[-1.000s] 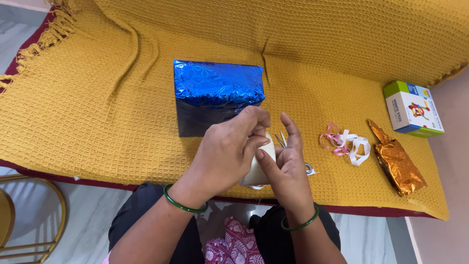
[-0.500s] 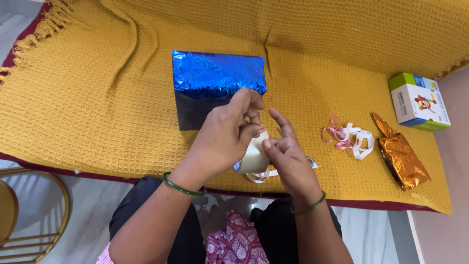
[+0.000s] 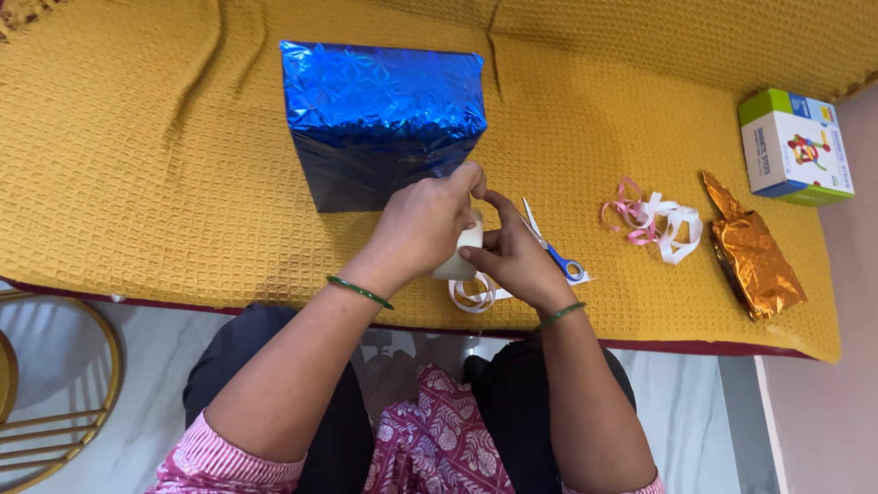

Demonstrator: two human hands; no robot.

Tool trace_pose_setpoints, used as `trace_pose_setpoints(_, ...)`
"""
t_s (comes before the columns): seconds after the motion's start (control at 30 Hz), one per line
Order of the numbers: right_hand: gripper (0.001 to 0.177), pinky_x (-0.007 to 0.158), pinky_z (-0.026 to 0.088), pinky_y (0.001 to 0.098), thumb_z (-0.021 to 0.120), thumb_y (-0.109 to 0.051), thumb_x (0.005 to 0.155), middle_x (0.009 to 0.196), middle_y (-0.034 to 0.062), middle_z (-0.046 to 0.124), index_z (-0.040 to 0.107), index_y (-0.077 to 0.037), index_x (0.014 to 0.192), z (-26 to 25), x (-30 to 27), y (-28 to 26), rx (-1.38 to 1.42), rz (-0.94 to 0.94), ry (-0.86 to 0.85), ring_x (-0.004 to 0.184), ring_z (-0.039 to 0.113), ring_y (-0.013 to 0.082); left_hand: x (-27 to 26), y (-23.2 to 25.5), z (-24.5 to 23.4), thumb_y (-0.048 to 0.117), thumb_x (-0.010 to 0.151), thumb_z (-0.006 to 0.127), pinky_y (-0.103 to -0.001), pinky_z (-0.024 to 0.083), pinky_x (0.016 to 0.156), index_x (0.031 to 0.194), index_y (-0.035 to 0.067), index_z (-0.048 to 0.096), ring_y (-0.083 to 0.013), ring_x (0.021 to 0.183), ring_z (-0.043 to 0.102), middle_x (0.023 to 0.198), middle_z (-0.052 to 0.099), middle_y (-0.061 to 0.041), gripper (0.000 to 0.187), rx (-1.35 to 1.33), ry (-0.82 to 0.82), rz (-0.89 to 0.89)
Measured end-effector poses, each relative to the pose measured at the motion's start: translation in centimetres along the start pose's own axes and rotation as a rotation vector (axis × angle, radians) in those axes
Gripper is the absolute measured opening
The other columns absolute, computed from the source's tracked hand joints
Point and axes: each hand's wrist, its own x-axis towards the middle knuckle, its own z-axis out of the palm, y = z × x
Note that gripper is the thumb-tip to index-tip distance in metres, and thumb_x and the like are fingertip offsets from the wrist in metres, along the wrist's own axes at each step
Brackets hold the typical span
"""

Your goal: The person wraps a rectangular box with blue metallic paper, folds the edges, and secures the seams with clear tape. They use scissors to cut the tape and smooth the paper to complete the wrapping.

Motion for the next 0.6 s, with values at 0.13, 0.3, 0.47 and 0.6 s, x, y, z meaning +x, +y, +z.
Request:
trace_pose_setpoints(0.13,0.090,0.069,0.055,0.0328,0.075,-0.008,0.086,0.089,0.0175,0.075,0.022,-0.007,0.158,0.2,0.6,0.9,-0.114,0.102,0.015,0.081,0.071,0.0187,0.3,-1.5,1.4,0.007,0.083,0.072,-0.049,0.052,0.066,0.105,0.011,0.055,-0.0333,0.082,0.072,0.080,0.073,-0.008,0.028,0.021,-0.030,0.003)
trace_pose_setpoints(0.3,0.092,0.074,0.057,0.0316,0.078,-0.009,0.082,0.088,0.0171,0.076,0.023,-0.009,0.156,-0.1,0.7,1.7,-0.166,0.086,-0.031,0.082,0.074,0.0193,0.9,-3.2,2.1,0.006,0.082,0.070,-0.047,0.053,0.066,0.102,0.010,0.057,-0.0330,0.080,0.072,0.080,0.073,-0.009,0.024,-0.058,-0.061,-0.006)
trace_pose_setpoints(0.47,0.069,0.085,0.057,0.0385,0.076,-0.015,0.083,0.099,0.0117,0.079,0.048,-0.012,0.146,-3.1,0.5,3.8,-0.566,0.134,0.147,0.094,0.076,0.0248,1.2,-4.9,2.7,0.002,0.081,0.069,-0.045,0.053,0.068,0.101,0.008,0.058,-0.0331,0.081,0.072,0.081,0.072,-0.012,0.024,-0.088,-0.085,-0.006)
trace_pose_setpoints(0.6,0.051,0.088,0.054,0.0483,0.073,-0.021,0.087,0.107,0.0120,0.075,0.059,-0.013,0.136,-5.9,1.1,6.8,-0.975,0.385,0.221,0.103,0.070,0.0331,1.6,-5.5,2.9,0.004,0.082,0.073,-0.041,0.053,0.068,0.100,0.005,0.056,-0.0289,0.078,0.073,0.081,0.072,-0.012,0.025,-0.193,-0.159,-0.044)
